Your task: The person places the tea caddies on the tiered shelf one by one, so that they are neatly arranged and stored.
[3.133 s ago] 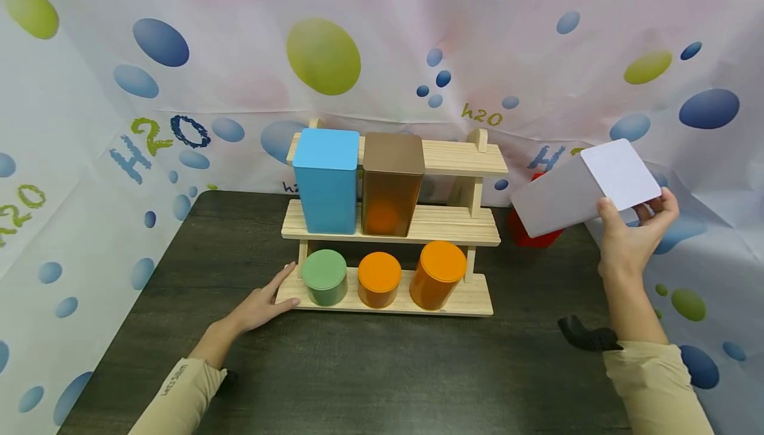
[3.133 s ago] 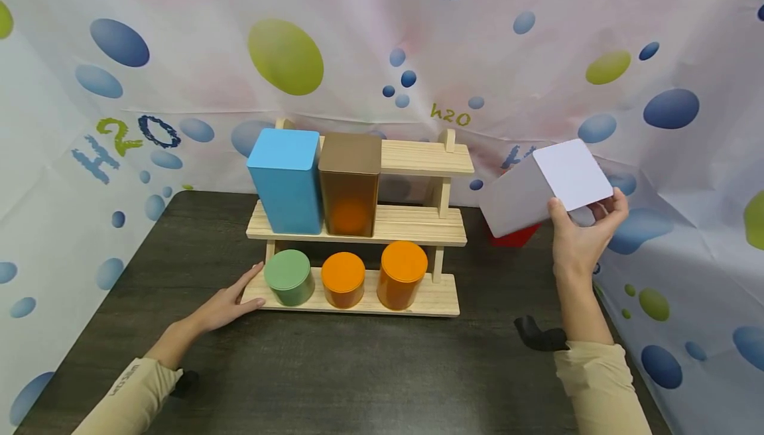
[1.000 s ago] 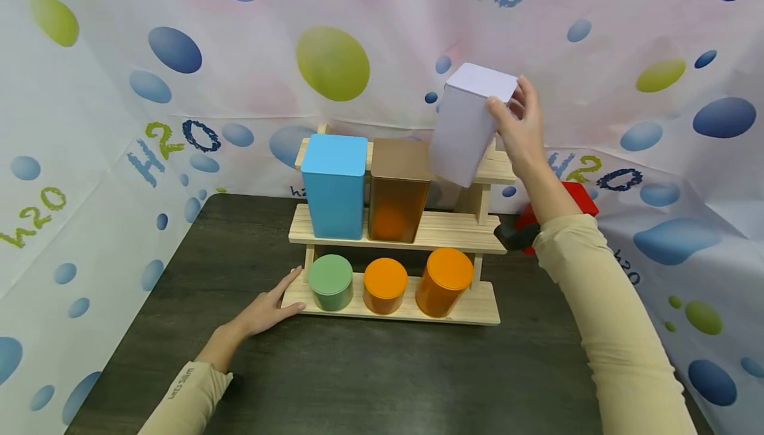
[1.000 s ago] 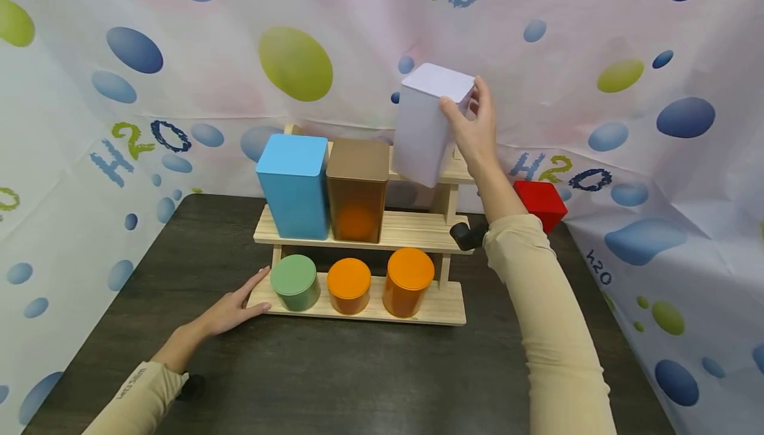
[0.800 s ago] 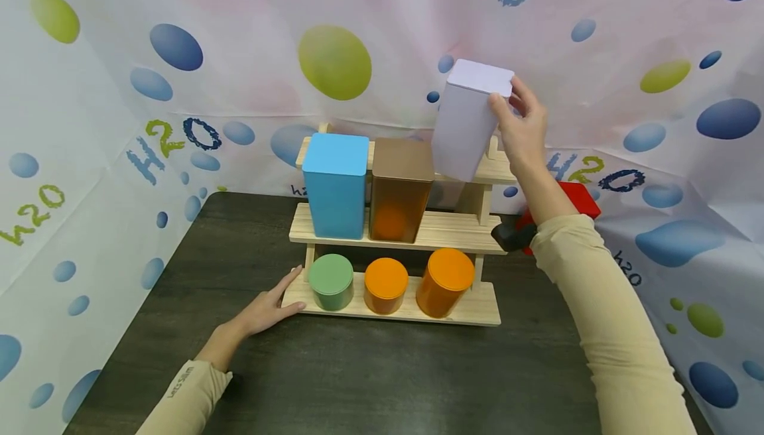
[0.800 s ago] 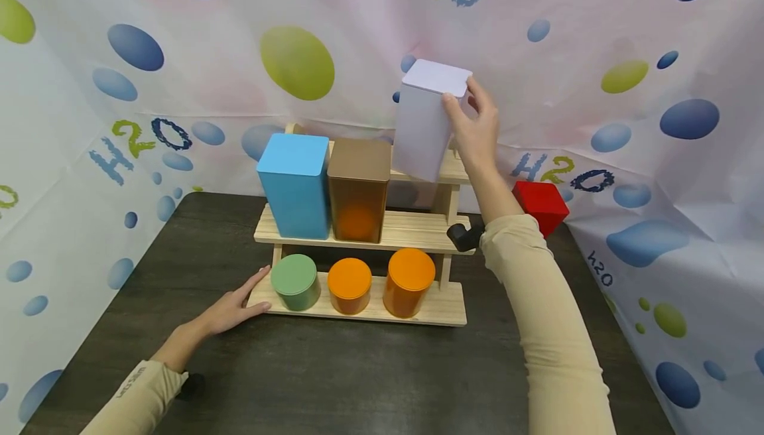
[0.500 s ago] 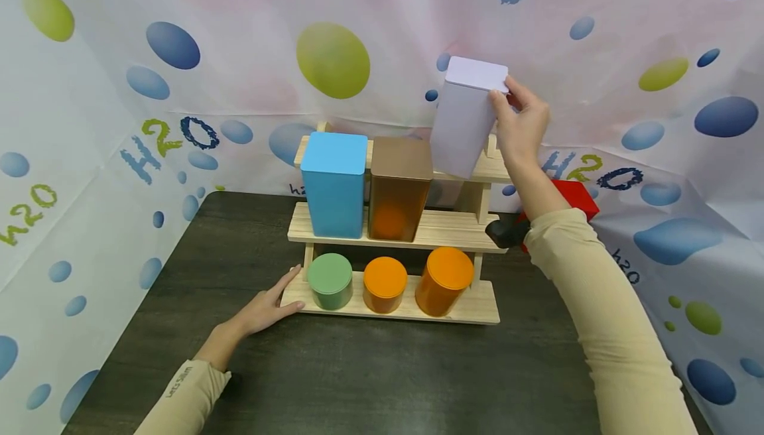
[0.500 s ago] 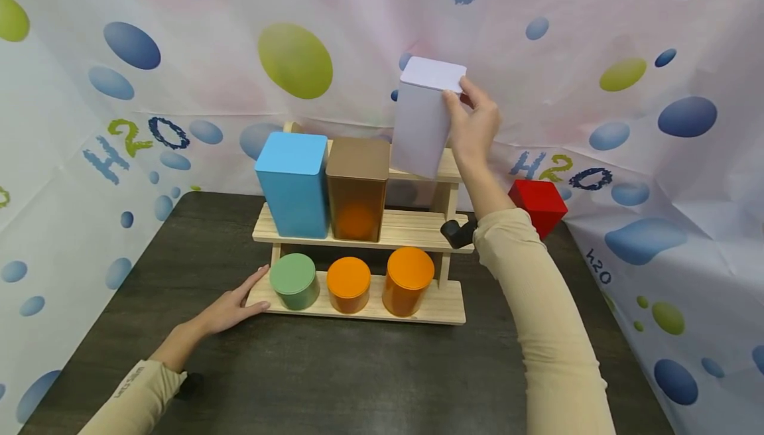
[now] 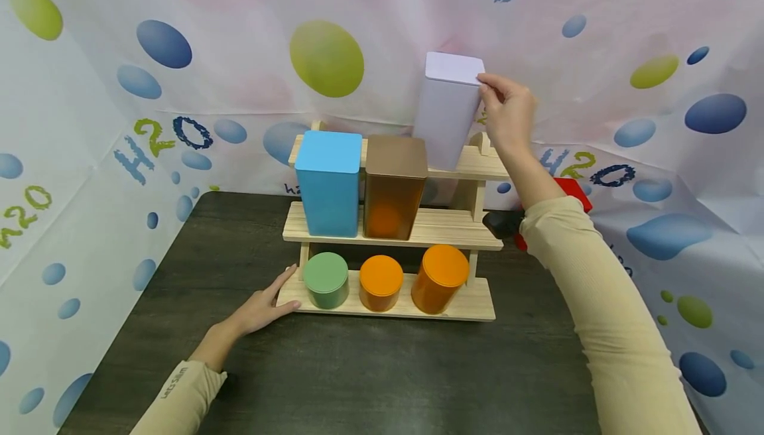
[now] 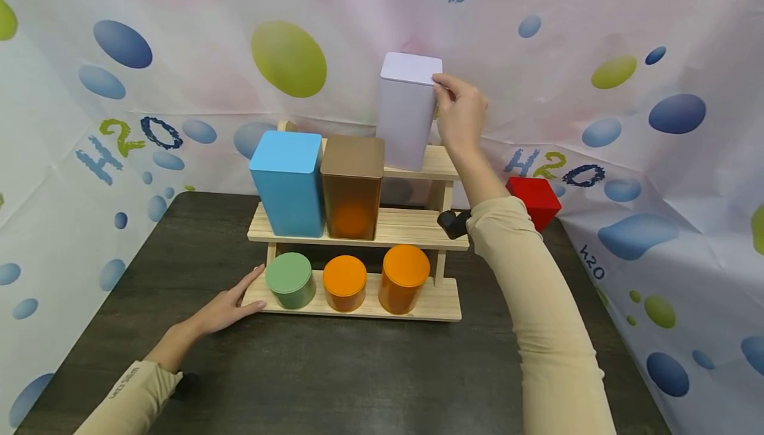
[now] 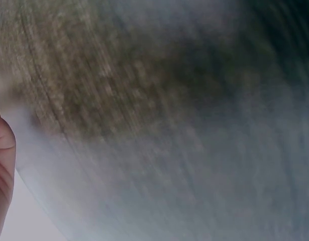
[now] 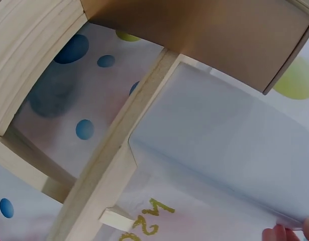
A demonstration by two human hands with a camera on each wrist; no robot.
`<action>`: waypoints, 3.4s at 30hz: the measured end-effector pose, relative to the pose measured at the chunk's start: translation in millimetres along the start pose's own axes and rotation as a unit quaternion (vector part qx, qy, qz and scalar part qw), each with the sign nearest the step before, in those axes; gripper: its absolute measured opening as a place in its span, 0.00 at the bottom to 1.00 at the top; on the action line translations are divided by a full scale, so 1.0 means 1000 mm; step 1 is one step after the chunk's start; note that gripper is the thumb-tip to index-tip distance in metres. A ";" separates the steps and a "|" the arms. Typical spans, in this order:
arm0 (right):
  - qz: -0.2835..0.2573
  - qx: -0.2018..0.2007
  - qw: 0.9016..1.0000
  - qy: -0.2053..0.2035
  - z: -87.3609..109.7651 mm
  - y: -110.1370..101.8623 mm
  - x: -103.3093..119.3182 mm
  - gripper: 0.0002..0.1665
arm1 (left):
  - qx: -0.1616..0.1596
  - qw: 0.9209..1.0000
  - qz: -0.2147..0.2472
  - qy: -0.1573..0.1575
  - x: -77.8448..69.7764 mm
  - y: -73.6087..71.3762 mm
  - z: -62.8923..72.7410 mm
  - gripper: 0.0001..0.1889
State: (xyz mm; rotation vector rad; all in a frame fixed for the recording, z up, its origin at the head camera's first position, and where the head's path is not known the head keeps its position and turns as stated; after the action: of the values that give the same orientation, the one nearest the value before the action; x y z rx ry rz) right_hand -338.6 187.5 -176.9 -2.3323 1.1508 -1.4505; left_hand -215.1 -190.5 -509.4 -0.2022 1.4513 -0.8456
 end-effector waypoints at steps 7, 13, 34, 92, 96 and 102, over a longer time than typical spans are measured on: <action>0.043 0.073 0.996 -0.028 0.000 0.010 0.016 0.18 | 0.001 1.000 0.000 0.002 0.000 -0.001 0.000 0.41; 0.038 0.137 0.989 -0.038 0.002 0.021 0.028 0.20 | -0.002 1.000 -0.003 0.001 0.000 -0.001 0.001 0.41; 0.079 0.252 0.964 -0.012 0.020 0.067 0.072 0.28 | -0.004 1.000 0.002 0.004 -0.001 0.001 0.001 0.41; 0.007 0.353 0.933 -0.066 0.042 0.113 0.102 0.43 | -0.006 1.000 0.013 0.028 -0.003 0.001 0.003 0.40; -0.014 0.350 0.934 -0.075 0.038 0.101 0.096 0.43 | -0.004 1.000 0.014 0.026 -0.003 0.000 0.005 0.40; -0.003 0.346 0.936 -0.069 0.034 0.086 0.070 0.43 | -0.006 1.000 0.014 0.020 -0.003 0.001 0.004 0.40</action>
State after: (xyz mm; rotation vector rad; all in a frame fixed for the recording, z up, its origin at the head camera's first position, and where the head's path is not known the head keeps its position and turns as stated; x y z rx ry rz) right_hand -339.1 72.3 -188.9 -1.8897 0.4724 -1.3680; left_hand -211.1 -189.9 -507.0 -0.1748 1.4933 -0.8216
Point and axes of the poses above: each hand's wrist, its own z-axis away from the middle knuckle, its own y-axis out of the palm, x = y × z, the point moved 7 cm from there along -z, towards the middle knuckle, and after that the axes turned 8 degrees about z, right-handed, at the moved point
